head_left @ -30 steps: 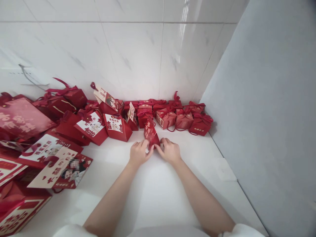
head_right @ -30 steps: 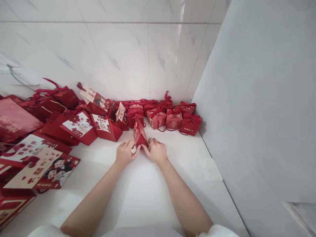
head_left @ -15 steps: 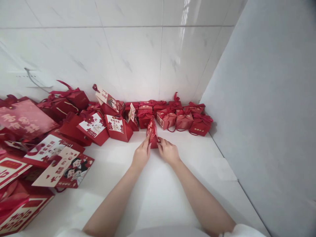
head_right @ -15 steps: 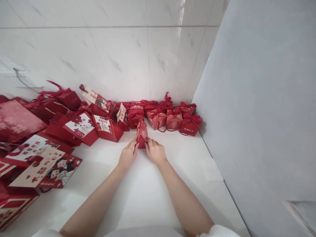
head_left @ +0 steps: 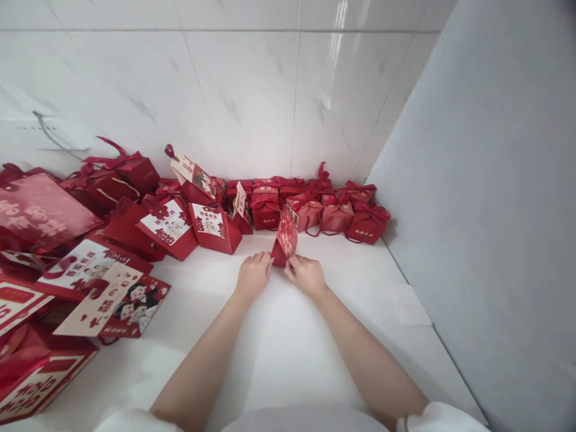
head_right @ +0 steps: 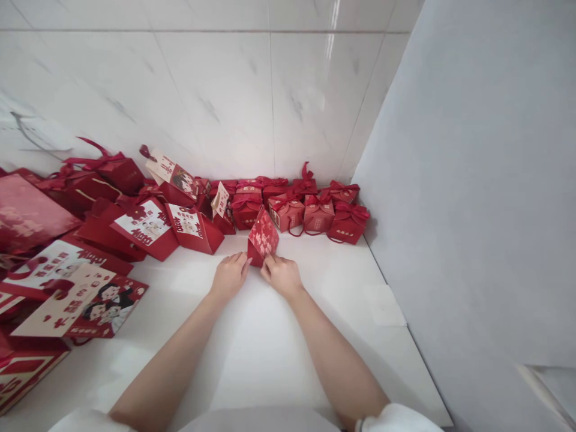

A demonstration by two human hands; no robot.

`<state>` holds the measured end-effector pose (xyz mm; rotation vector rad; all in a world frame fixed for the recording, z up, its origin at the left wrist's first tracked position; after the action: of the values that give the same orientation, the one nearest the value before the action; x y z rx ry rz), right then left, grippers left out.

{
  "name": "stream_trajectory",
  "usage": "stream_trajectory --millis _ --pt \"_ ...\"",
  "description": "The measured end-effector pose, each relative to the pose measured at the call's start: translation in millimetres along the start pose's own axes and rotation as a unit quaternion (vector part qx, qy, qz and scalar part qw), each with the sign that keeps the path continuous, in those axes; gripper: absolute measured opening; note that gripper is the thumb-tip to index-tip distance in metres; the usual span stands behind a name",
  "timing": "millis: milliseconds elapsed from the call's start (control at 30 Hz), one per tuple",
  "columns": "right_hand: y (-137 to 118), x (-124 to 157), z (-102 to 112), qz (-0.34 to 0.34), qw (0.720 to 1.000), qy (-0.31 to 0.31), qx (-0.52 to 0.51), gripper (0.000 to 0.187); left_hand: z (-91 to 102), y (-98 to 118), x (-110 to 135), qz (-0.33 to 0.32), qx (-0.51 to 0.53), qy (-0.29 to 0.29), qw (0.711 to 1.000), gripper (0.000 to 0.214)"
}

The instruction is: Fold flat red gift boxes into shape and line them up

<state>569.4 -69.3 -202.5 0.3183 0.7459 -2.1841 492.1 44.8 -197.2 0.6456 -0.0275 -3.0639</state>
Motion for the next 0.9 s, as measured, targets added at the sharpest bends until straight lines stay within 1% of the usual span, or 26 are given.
stream_trajectory --millis 67,133,200,267,300,333,367,400,433,467,533,600,667,733,800,900 --pt "-8.7 4.9 4.6 0.036 0.999 0.014 -0.029 0.017 4.0 -5.2 2.7 0.049 0.044 0.03 0.997 0.02" --pt "-14.2 9.0 10.1 0.068 0.995 0.027 -0.061 0.022 9.1 -10.4 7.0 0.1 0.124 0.084 0.984 0.017" --pt "-11.4 9.4 18.6 0.066 0.992 0.058 -0.087 0.02 13.6 -10.2 9.6 0.113 0.204 0.135 0.963 0.015" --pt "1.4 7.6 34.9 0.02 0.981 0.142 -0.13 0.009 16.7 -5.1 9.5 0.093 0.263 0.166 0.946 0.014" --pt "11.0 7.5 44.3 -0.017 0.967 0.197 -0.161 0.007 17.3 -2.6 9.1 0.085 0.285 0.176 0.938 0.016" --pt "22.0 8.2 52.3 -0.06 0.946 0.249 -0.197 0.013 17.0 -0.6 8.5 0.082 0.302 0.182 0.932 0.019" --pt "33.7 9.2 57.2 -0.107 0.921 0.288 -0.24 0.022 15.7 0.8 7.7 0.083 0.316 0.184 0.927 0.024" --pt "45.5 9.2 57.1 -0.157 0.895 0.302 -0.29 0.03 13.7 1.4 6.7 0.088 0.328 0.183 0.923 0.028" --pt "55.8 7.5 52.1 -0.204 0.872 0.287 -0.339 0.035 11.0 1.2 5.6 0.095 0.338 0.179 0.919 0.031" --pt "64.1 5.0 43.9 -0.245 0.853 0.257 -0.383 0.036 8.0 0.6 4.5 0.102 0.349 0.174 0.915 0.031" --pt "73.2 0.2 25.1 -0.295 0.826 0.185 -0.444 0.033 2.4 -2.0 2.4 0.11 0.371 0.165 0.907 0.024" --pt "75.9 -3.2 10.5 -0.31 0.819 0.135 -0.463 0.031 -2.9 -6.6 1.5 0.122 0.4 0.162 0.894 0.018" --pt "75.2 -6.0 -0.7 -0.307 0.818 0.097 -0.476 0.032 -8.9 -12.1 1.7 0.143 0.44 0.16 0.872 0.02" --pt "71.3 -9.0 -11.0 -0.298 0.815 0.045 -0.495 0.034 -14.1 -18.2 3.1 0.175 0.474 0.168 0.846 0.025" --pt "66.7 -11.2 -17.8 -0.288 0.811 0.0 -0.51 0.035 -13.6 -26.6 6.4 0.211 0.469 0.207 0.832 0.029" --pt "63.2 -12.7 -20.8 -0.283 0.804 -0.033 -0.522 0.035 -5.7 -40.1 13.7 0.258 0.425 0.295 0.816 0.036"
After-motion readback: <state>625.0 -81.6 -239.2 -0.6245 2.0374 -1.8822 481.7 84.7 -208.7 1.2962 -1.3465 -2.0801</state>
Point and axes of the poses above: each hand's wrist, its own x-axis away from the middle knuckle, its own z-axis out of the back of the hand, y = z × x, the point moved 7 cm from there along -x, towards the middle knuckle, and after that the axes turned 14 degrees about -z, right-handed, at the moved point
